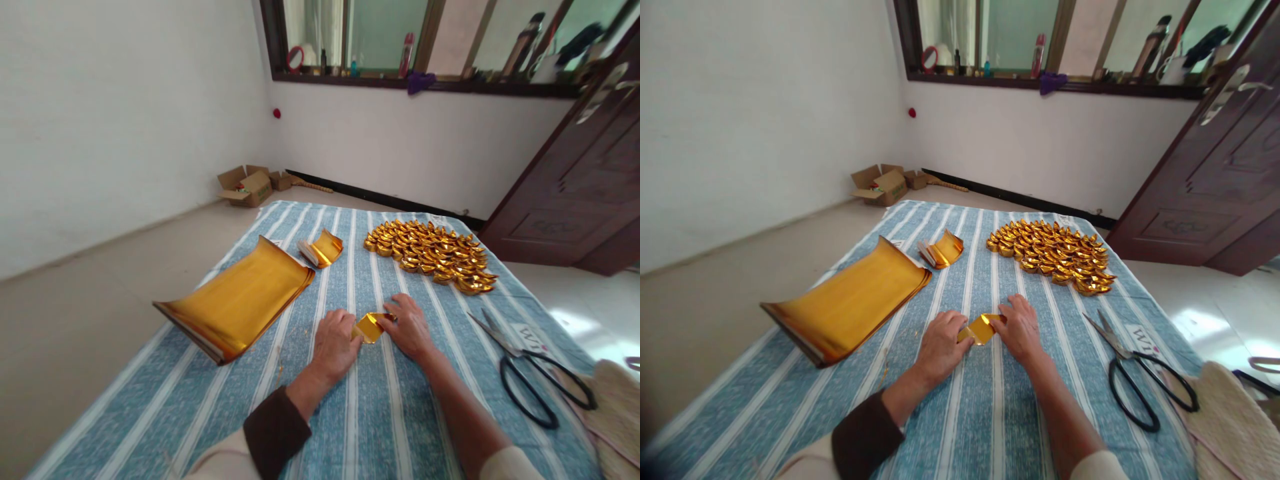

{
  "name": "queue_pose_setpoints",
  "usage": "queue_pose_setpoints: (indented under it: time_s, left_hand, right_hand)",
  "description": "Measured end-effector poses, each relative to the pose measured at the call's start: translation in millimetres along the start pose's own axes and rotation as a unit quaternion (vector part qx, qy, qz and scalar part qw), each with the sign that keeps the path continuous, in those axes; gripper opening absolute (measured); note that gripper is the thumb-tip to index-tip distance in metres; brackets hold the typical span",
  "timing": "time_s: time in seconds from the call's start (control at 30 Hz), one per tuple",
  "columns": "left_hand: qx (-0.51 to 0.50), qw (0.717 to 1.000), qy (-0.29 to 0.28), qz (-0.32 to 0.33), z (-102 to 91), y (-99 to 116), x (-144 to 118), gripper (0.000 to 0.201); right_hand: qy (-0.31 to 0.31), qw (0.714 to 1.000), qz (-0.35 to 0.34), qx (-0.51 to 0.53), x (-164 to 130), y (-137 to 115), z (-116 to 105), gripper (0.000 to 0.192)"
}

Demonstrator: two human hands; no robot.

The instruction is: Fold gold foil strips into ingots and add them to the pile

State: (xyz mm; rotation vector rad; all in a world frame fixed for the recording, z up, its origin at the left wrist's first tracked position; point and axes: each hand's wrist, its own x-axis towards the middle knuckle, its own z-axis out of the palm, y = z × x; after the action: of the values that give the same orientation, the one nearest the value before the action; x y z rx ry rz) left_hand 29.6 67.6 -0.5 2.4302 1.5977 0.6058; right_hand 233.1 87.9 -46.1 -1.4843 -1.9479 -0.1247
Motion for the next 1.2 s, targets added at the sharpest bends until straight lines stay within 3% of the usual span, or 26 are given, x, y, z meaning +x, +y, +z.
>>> queue_pose_setpoints:
  time_s: [0.27, 0.5, 0.57, 0.67, 0.8, 0.97, 1.2]
  left_hand:
    - [-0.008, 1.000, -0.023, 0.004, -1.3, 1, 1, 0.016]
    - [-0.069, 0.997, -0.025, 0.020, -0.7, -2, 1, 0.011]
    - [-0.079, 0.996, -0.013, 0.043, -2.9, -3, 1, 0.007]
    - [-0.034, 0.993, 0.042, 0.109, -5.7, -3, 0, 0.018]
    - [0.063, 0.978, 0.079, 0.184, -3.6, -5, -4, 0.028]
    - [0.071, 0.977, 0.041, 0.198, 0.3, -7, -13, 0.025]
    - [-0.041, 0.984, -0.060, 0.163, -11.7, -7, -11, 0.003]
  right_hand:
    - [-0.088, 0.987, 0.036, 0.134, 3, -1, -15, 0.005]
    - [-0.111, 0.936, 0.141, 0.302, 7, -16, -37, 0.009]
    - [-0.117, 0.928, 0.132, 0.328, 6, -20, -45, 0.011]
    - [-0.102, 0.935, 0.097, 0.327, 3, -24, -57, 0.009]
    - [-0.087, 0.953, -0.007, 0.289, -5, -27, -64, 0.009]
    - [-0.131, 0.960, -0.094, 0.228, -12, -25, -61, 0.013]
    - [-0.187, 0.952, -0.036, 0.238, -12, -25, -61, 0.014]
